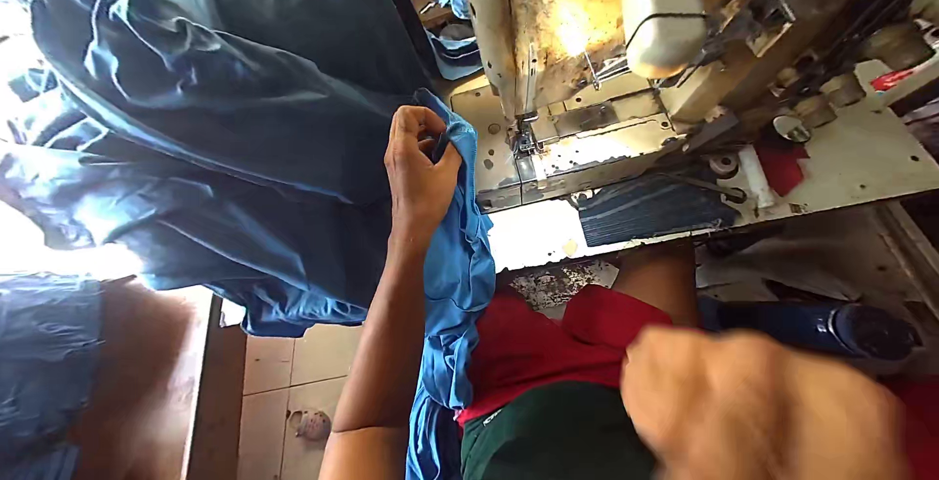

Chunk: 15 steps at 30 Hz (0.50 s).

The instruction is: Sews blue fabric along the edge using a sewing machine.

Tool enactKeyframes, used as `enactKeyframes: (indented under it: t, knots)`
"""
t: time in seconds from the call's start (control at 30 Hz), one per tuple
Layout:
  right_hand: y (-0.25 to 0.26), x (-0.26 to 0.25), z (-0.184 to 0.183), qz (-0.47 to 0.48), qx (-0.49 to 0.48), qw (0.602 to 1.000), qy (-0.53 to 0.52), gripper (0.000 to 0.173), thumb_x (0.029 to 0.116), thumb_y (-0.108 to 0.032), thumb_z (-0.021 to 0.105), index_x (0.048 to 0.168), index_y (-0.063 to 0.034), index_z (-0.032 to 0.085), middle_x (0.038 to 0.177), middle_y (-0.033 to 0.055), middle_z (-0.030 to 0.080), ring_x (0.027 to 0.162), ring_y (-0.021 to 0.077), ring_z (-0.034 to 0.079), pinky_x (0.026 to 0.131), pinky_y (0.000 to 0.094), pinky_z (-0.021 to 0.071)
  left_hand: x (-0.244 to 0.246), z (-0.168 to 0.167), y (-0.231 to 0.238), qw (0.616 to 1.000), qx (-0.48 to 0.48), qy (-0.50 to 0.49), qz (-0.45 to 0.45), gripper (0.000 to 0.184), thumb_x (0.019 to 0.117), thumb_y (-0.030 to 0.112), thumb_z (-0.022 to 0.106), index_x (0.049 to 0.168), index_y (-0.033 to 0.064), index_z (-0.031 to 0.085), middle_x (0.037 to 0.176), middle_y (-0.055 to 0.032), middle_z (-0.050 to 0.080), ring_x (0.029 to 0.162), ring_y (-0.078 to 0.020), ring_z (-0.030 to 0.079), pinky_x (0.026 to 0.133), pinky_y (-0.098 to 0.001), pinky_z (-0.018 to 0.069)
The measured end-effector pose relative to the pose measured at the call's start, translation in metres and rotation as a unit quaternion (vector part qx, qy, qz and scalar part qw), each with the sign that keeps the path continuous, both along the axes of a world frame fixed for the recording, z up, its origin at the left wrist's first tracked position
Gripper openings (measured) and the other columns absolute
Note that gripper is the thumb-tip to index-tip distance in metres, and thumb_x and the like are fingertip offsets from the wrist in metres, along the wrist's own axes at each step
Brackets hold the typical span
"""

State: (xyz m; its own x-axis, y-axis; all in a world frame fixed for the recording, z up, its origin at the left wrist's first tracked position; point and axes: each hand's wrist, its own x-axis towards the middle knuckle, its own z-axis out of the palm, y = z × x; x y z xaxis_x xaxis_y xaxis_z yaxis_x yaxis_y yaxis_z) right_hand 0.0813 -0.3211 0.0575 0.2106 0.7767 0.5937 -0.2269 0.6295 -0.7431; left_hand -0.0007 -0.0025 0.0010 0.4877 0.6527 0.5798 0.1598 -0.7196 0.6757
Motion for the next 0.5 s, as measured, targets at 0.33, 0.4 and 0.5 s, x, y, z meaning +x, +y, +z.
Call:
enactKeyframes:
  t: [0.33,0.4,0.5]
  knots:
    - [0.145,-0.008,-0.089,-0.228,-0.173,0.958,-0.003,0.020,0.0937,-0.006,0.073,0.113,-0.0028,0.070,0.090,0.0080,0.070,0.063,0.0135,0.062,0.055,0.0290,0.0552,-0.015,0.025,-0.055,0.988,0.139,0.065,-0.018,0.030,0.0844,-0.003,0.067,0.112,0.0049,0.059,0.110,-0.0103,0.062,0.099,-0.0184,0.064,0.081,-0.0330,0.0566]
    - [0.138,0.004,-0.091,-0.207,-0.180,0.960,0.051,0.013,0.0992,-0.011,0.066,0.109,-0.0027,0.069,0.075,0.0073,0.062,0.052,0.0114,0.051,0.045,0.0259,0.0448,-0.029,0.017,-0.048,0.976,0.160,0.148,0.000,0.037,0.0820,-0.005,0.065,0.117,0.0052,0.059,0.124,-0.0144,0.058,0.109,-0.0267,0.062,0.085,-0.0422,0.0562]
    - [0.128,0.034,-0.109,-0.217,-0.209,0.951,0.071,0.012,0.1016,-0.015,0.064,0.108,-0.0058,0.069,0.072,0.0052,0.058,0.050,0.0097,0.045,0.043,0.0240,0.0399,-0.054,0.003,-0.036,0.960,0.151,0.235,0.002,0.047,0.0766,-0.004,0.069,0.121,0.0059,0.058,0.134,-0.0179,0.052,0.123,-0.0360,0.054,0.094,-0.0528,0.0527]
